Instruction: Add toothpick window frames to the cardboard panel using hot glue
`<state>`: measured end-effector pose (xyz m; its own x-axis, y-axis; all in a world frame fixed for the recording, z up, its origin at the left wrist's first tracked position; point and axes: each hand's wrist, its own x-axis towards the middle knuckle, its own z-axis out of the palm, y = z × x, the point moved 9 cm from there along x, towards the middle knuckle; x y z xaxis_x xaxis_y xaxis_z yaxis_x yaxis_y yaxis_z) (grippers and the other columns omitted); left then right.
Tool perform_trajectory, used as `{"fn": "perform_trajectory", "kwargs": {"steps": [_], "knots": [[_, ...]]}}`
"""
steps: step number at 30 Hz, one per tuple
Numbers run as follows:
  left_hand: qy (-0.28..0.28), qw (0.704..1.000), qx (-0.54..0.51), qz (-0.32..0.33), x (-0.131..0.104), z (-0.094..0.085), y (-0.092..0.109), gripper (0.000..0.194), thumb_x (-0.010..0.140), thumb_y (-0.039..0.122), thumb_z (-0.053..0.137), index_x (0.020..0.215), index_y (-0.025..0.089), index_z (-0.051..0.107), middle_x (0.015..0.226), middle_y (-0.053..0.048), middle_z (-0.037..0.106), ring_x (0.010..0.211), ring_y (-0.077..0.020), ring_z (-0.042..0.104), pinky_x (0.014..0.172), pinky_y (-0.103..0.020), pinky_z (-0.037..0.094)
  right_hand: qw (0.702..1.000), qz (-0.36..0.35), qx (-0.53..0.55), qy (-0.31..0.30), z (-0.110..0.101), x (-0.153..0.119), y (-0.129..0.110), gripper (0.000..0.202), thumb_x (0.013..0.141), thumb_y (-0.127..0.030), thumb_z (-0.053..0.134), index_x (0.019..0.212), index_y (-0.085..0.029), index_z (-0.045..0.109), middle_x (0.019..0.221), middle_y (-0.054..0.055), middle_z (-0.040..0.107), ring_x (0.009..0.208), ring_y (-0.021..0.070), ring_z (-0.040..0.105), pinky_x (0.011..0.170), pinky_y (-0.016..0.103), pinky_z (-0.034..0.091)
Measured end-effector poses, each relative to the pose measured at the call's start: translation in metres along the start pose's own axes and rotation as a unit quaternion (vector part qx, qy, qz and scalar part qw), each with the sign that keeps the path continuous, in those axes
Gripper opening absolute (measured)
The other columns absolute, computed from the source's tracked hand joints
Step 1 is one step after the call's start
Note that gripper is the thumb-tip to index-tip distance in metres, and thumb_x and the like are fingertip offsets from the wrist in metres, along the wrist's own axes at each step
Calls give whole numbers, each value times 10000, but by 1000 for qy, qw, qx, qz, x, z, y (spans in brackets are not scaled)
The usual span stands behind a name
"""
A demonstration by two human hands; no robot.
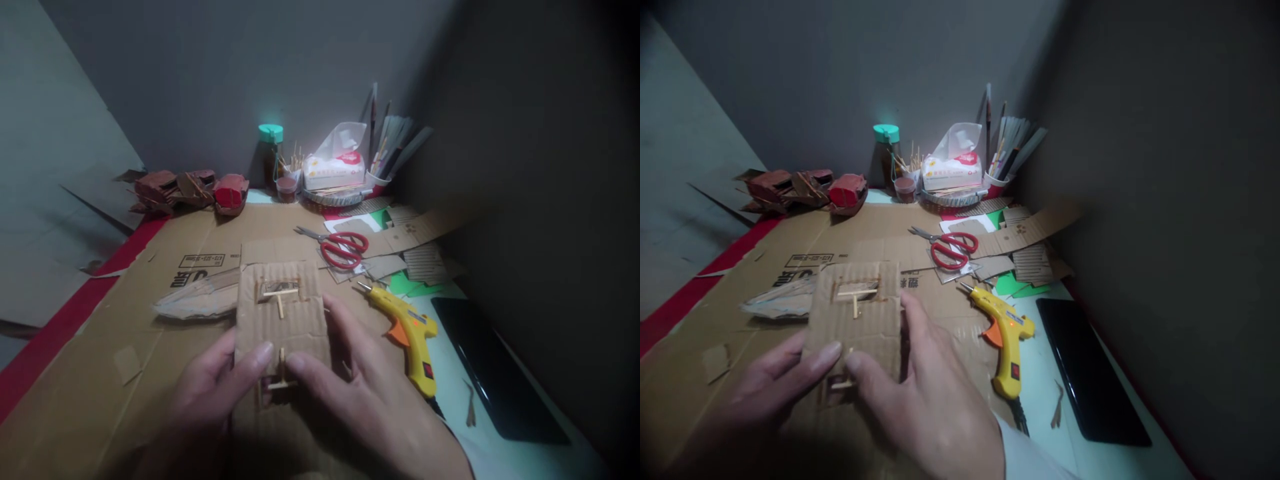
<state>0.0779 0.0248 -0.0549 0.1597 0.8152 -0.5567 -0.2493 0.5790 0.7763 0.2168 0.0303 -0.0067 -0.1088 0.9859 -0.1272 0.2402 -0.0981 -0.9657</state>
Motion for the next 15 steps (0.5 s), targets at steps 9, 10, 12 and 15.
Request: {"fn": "perform_trajectory", "kwargs": {"steps": [9, 10, 12, 15], "knots": [[22, 997, 71, 34, -2, -5, 1, 819, 697, 490, 782, 1391, 187, 471, 1006, -41, 784, 1052, -289, 682, 708, -258, 587, 999, 3, -43, 9, -1, -2, -2, 567, 818, -379, 643, 1331, -237, 449, 1272, 83, 619, 1180, 290, 575, 957, 467, 477], [23, 995, 87, 39, -2, -6, 2, 813, 689, 482, 792, 1377, 172, 490, 990, -43, 787, 1048, -288, 684, 745, -259, 586, 999, 0, -35, 7, -1, -2, -1, 566, 819, -377, 646, 1332, -243, 447, 1274, 78, 620, 1177, 283, 578, 963, 464, 475], [20, 994, 98, 38, -1, -7, 2, 827, 678, 452, 809, 1379, 159, 485, 998, -47, 786, 1053, -293, 683, 817, -279, 580, 1000, -8, -20, 5, 0, -2, -1, 541, 822, -352, 652, 1317, -256, 458, 1245, 60, 637, 1156, 260, 592, 966, 447, 476], [-6, 997, 75, 15, 0, -5, -2, 895, 693, 441, 801, 1438, 159, 391, 1081, -76, 765, 1086, -305, 667, 826, -301, 582, 1000, -25, -5, -4, 1, -3, -4, 480, 829, -297, 645, 1280, -258, 486, 1201, 42, 655, 1125, 229, 602, 967, 414, 476]]}}
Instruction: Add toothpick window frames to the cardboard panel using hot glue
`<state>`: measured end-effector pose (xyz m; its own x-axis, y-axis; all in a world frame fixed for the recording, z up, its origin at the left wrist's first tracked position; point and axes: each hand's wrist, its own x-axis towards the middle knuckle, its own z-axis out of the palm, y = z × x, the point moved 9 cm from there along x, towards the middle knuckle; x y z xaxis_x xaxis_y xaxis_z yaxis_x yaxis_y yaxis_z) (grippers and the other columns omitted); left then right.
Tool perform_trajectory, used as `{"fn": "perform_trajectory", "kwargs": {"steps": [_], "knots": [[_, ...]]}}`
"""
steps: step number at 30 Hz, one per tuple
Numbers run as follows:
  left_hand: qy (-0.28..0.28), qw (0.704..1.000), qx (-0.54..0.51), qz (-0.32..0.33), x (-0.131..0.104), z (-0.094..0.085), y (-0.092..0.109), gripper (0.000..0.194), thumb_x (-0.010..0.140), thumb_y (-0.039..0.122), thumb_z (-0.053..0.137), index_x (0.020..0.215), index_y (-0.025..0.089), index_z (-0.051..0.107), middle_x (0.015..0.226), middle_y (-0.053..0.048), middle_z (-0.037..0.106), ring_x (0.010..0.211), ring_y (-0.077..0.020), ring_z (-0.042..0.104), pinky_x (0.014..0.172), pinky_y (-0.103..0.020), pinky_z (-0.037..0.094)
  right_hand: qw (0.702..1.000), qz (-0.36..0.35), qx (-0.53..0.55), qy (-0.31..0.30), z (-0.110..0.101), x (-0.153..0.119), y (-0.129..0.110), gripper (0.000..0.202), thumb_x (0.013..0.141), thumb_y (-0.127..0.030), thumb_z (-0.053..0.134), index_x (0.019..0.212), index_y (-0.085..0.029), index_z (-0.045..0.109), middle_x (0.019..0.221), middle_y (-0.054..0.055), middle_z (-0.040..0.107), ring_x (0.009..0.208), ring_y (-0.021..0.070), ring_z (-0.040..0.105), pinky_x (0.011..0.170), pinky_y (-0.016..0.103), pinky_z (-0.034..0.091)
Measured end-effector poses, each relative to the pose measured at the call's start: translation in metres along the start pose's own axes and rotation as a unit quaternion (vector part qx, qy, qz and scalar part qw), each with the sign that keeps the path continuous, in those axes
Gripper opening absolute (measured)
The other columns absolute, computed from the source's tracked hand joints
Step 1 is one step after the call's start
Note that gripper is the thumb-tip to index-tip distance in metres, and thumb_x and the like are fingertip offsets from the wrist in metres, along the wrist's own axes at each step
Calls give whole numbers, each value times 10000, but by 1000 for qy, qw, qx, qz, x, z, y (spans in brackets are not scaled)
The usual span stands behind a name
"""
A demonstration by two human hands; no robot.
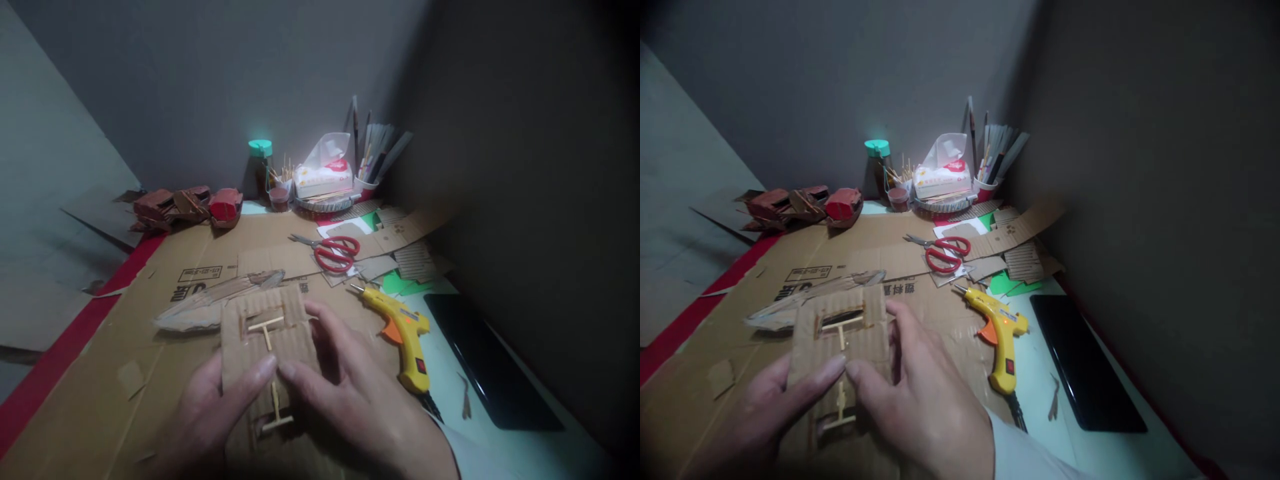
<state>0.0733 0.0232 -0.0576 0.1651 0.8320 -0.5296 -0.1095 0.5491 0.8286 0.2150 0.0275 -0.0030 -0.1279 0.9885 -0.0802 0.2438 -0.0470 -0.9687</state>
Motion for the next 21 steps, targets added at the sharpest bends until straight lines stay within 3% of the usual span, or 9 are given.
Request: {"fn": "perform_trajectory", "kwargs": {"steps": [6, 10, 15, 21], "knots": [[-46, 994, -96, -40, -4, 9, -5, 891, 746, 381, 759, 1486, 217, 291, 1113, -101, 751, 1065, -335, 674, 854, -375, 571, 999, 9, 24, -21, 4, -1, 2, 445, 836, -218, 597, 1268, -215, 490, 961, 30, 667, 777, 180, 621, 886, 428, 511], [-102, 987, -116, -42, -9, 21, -2, 898, 755, 388, 750, 1491, 216, 266, 1117, -110, 749, 1048, -341, 681, 886, -406, 558, 999, -7, 49, -19, 3, -1, 1, 438, 835, -188, 580, 1264, -202, 490, 956, 40, 664, 812, 188, 619, 858, 415, 519], [-62, 995, -64, -35, -6, 13, -8, 967, 705, 394, 794, 1486, 168, 270, 1064, -121, 764, 1042, -362, 680, 854, -421, 567, 999, -18, 45, -12, -1, 0, 0, 403, 857, -189, 571, 1253, -202, 493, 996, 51, 659, 896, 202, 621, 883, 423, 513], [-41, 998, -26, -31, -2, 5, -10, 973, 720, 402, 790, 1493, 155, 253, 1088, -141, 753, 1063, -357, 672, 860, -432, 547, 1000, -18, 17, -12, -1, -1, 0, 393, 862, -221, 593, 1247, -209, 514, 914, 41, 645, 834, 207, 612, 857, 426, 523]]}}
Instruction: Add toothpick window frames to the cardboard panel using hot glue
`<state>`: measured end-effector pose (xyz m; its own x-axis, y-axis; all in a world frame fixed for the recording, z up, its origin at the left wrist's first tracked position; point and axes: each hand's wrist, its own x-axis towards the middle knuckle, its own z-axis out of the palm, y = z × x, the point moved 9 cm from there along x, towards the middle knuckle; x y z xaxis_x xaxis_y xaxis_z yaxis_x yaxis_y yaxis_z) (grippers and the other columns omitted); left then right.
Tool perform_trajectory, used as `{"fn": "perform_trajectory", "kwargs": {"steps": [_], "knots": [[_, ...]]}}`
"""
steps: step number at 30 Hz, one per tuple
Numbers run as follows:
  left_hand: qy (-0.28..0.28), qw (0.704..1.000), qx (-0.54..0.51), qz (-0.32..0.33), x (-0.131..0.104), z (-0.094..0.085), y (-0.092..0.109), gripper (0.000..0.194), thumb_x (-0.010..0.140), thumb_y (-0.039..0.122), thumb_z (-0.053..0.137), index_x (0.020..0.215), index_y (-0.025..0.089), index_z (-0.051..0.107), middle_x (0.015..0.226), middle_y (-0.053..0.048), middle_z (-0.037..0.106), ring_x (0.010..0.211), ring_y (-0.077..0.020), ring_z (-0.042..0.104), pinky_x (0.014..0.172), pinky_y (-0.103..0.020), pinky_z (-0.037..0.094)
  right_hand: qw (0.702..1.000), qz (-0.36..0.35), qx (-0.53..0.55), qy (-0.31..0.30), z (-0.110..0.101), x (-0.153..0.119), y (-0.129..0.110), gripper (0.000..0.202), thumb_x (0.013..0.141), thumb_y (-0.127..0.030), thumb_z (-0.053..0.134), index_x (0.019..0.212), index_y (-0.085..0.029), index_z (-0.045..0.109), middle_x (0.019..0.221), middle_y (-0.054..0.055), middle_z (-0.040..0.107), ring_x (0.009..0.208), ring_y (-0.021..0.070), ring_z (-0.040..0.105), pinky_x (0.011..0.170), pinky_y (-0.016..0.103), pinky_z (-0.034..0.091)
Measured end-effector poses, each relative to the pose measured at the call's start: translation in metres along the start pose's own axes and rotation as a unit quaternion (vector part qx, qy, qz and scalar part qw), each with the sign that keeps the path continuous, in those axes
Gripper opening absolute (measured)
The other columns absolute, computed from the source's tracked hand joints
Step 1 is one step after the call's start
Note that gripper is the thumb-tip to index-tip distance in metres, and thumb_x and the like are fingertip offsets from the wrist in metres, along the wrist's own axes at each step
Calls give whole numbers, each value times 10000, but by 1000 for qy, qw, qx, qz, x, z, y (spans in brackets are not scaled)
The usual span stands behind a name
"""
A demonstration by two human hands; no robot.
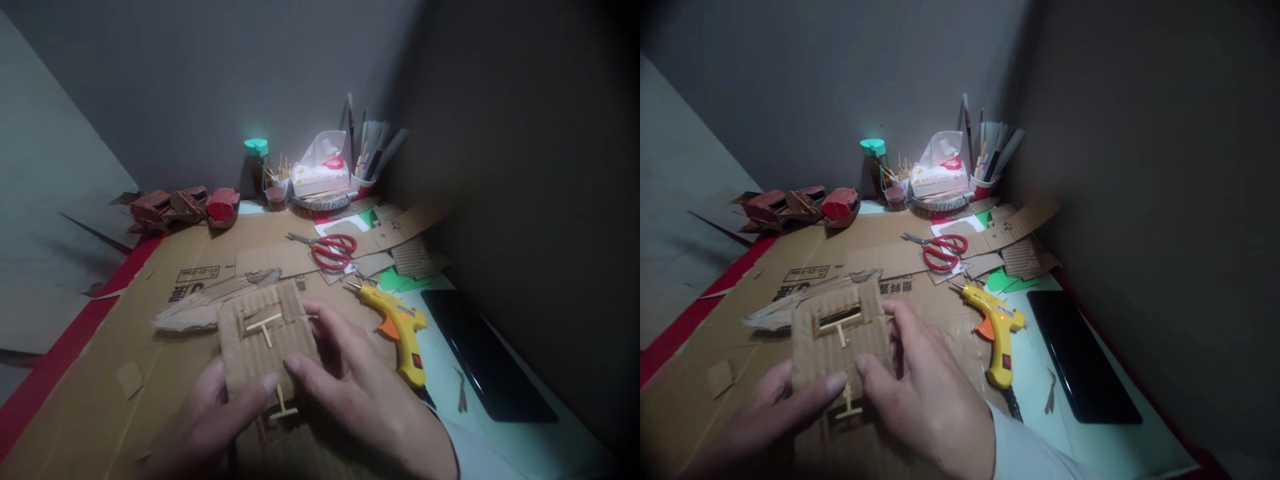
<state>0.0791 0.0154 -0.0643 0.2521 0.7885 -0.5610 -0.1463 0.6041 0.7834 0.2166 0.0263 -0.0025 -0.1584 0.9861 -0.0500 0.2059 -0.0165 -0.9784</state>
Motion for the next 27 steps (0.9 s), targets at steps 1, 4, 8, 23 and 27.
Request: {"fn": "perform_trajectory", "kwargs": {"steps": [1, 4, 8, 23, 27], "knots": [[0, 1000, 11, 3, 0, 0, 1, 967, 721, 414, 787, 1490, 151, 263, 1084, -144, 754, 1054, -360, 676, 851, -433, 547, 1000, 1, -4, 4, 0, 0, 0, 391, 861, -226, 597, 1244, -208, 519, 904, 41, 639, 834, 210, 612, 853, 424, 525], [-1, 1000, 23, 5, 0, 0, 3, 921, 713, 444, 783, 1469, 173, 332, 1059, -133, 762, 1025, -372, 683, 796, -432, 563, 1000, 4, -9, 6, 0, -1, 1, 385, 860, -236, 599, 1236, -204, 526, 875, 36, 629, 819, 212, 613, 840, 421, 529], [13, 999, 35, 14, -1, -1, 5, 832, 703, 430, 792, 1415, 181, 440, 1035, -120, 770, 1019, -372, 686, 821, -446, 562, 1000, 3, 1, 2, 0, -1, -1, 359, 868, -247, 593, 1220, -199, 536, 877, 38, 636, 814, 211, 619, 844, 421, 528], [3, 997, -74, 7, -6, 12, 9, 710, 713, 315, 757, 1377, 252, 513, 1029, -58, 777, 1086, -343, 660, 796, -354, 579, 999, 16, -30, -13, 3, -2, 1, 344, 865, -282, 573, 1196, -200, 535, 850, 28, 621, 812, 217, 599, 901, 467, 488], [-50, 980, -192, 6, -9, 29, 12, 770, 754, 244, 674, 1462, 257, 370, 1066, -50, 768, 1076, -316, 669, 853, -345, 562, 1000, -8, 19, -19, 2, 0, -4, 331, 873, -218, 561, 1201, -192, 523, 988, 45, 658, 879, 199, 617, 897, 405, 500]]}}
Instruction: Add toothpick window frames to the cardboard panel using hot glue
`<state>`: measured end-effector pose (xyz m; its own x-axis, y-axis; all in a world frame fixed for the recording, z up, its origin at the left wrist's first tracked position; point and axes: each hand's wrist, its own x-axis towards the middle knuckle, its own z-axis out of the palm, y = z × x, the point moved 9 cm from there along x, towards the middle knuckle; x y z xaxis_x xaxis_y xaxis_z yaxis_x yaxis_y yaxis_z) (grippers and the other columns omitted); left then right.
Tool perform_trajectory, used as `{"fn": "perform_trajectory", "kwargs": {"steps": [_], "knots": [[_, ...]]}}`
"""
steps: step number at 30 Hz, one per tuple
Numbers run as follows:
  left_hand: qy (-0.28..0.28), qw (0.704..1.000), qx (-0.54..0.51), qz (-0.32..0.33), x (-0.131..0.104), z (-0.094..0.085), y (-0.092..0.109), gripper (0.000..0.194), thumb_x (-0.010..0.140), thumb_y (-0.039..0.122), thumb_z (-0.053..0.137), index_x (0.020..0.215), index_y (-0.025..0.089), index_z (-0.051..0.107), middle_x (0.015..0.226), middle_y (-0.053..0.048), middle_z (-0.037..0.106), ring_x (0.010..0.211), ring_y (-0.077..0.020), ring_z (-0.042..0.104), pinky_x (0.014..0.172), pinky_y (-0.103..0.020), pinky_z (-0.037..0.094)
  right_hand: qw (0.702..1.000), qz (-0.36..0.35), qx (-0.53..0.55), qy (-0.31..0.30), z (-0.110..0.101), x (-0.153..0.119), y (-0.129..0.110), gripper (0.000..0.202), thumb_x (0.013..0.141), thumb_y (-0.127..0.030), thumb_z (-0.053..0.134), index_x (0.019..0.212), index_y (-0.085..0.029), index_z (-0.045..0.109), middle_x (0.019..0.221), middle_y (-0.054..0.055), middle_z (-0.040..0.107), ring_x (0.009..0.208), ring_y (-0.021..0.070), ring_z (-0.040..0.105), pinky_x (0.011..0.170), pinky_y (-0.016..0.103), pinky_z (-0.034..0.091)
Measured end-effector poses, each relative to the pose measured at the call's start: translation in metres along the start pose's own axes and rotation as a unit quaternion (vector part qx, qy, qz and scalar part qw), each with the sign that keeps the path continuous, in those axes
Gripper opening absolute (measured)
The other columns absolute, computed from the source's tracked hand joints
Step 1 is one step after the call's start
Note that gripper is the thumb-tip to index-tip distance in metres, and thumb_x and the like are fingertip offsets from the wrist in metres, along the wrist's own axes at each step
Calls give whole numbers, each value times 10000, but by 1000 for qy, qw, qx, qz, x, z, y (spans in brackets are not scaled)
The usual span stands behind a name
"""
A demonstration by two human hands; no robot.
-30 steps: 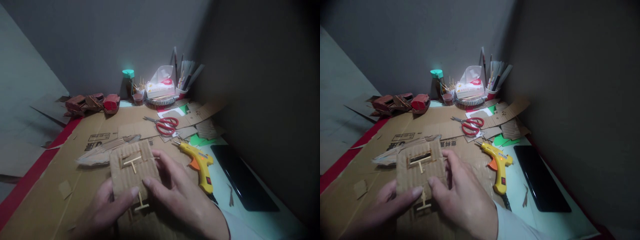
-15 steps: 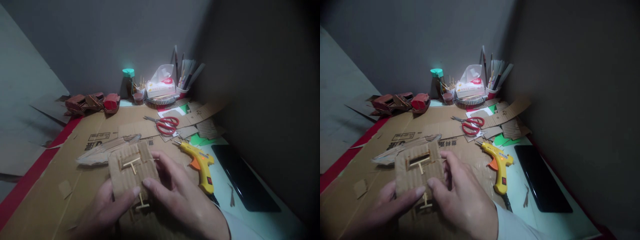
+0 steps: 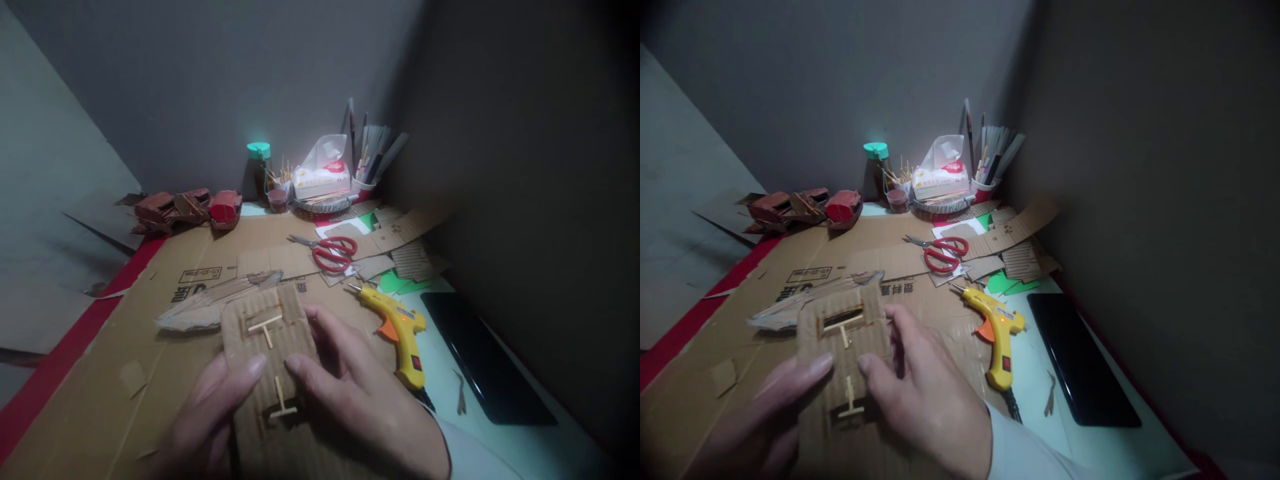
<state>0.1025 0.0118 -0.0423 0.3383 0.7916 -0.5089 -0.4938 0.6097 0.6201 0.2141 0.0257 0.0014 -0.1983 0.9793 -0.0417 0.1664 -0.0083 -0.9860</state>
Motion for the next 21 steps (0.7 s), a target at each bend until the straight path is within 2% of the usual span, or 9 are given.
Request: {"fn": "perform_trajectory", "kwargs": {"steps": [4, 6, 8, 11, 16, 19, 21], "knots": [[-45, 999, -10, -7, 3, 2, -2, 790, 807, 212, 623, 1505, 242, 255, 1090, -76, 757, 1026, -294, 694, 844, -335, 560, 999, -20, 41, 13, -5, 2, -3, 269, 897, -162, 537, 1163, -193, 520, 1100, 43, 669, 935, 161, 643, 873, 313, 510], [-76, 997, -24, -7, 4, 5, -2, 793, 848, 238, 601, 1519, 285, 182, 1102, -62, 753, 1027, -272, 696, 854, -327, 552, 998, -20, 44, 29, -9, 2, -2, 223, 911, -185, 546, 1133, -195, 526, 1103, 41, 676, 944, 160, 648, 862, 306, 515], [-82, 996, -22, -6, 5, 5, -1, 792, 872, 271, 592, 1522, 311, 141, 1112, -54, 751, 1041, -263, 690, 874, -336, 540, 998, -21, 44, 42, -11, 2, -2, 198, 916, -219, 560, 1111, -193, 537, 1101, 46, 679, 922, 167, 648, 868, 328, 518], [-55, 998, 19, -5, 5, 2, -2, 816, 851, 283, 636, 1522, 265, 172, 1160, -82, 732, 1075, -289, 672, 920, -376, 519, 997, -28, 51, 48, -12, 2, -2, 198, 912, -225, 563, 1107, -190, 547, 1101, 51, 677, 898, 172, 644, 888, 357, 516], [-31, 998, 57, 13, 5, -2, -2, 892, 800, 330, 694, 1519, 232, 175, 1172, -100, 725, 1093, -307, 659, 949, -411, 501, 997, -39, 60, 25, -7, 3, -5, 209, 902, -172, 544, 1108, -205, 556, 1081, 31, 687, 936, 166, 652, 874, 332, 518], [-13, 996, 86, 16, 7, -7, -3, 916, 772, 379, 725, 1509, 219, 204, 1134, -108, 739, 1082, -317, 663, 916, -416, 517, 997, -43, 57, 25, -6, 2, -6, 251, 892, -154, 545, 1138, -204, 560, 1104, 35, 679, 1018, 179, 636, 893, 339, 509], [4, 993, 115, 19, 7, -10, -2, 882, 756, 397, 742, 1482, 202, 279, 1140, -124, 735, 1079, -332, 662, 840, -408, 551, 997, -50, 57, 23, -5, 2, -7, 248, 889, -157, 545, 1133, -197, 559, 1115, 45, 671, 1010, 181, 633, 897, 349, 508]]}}
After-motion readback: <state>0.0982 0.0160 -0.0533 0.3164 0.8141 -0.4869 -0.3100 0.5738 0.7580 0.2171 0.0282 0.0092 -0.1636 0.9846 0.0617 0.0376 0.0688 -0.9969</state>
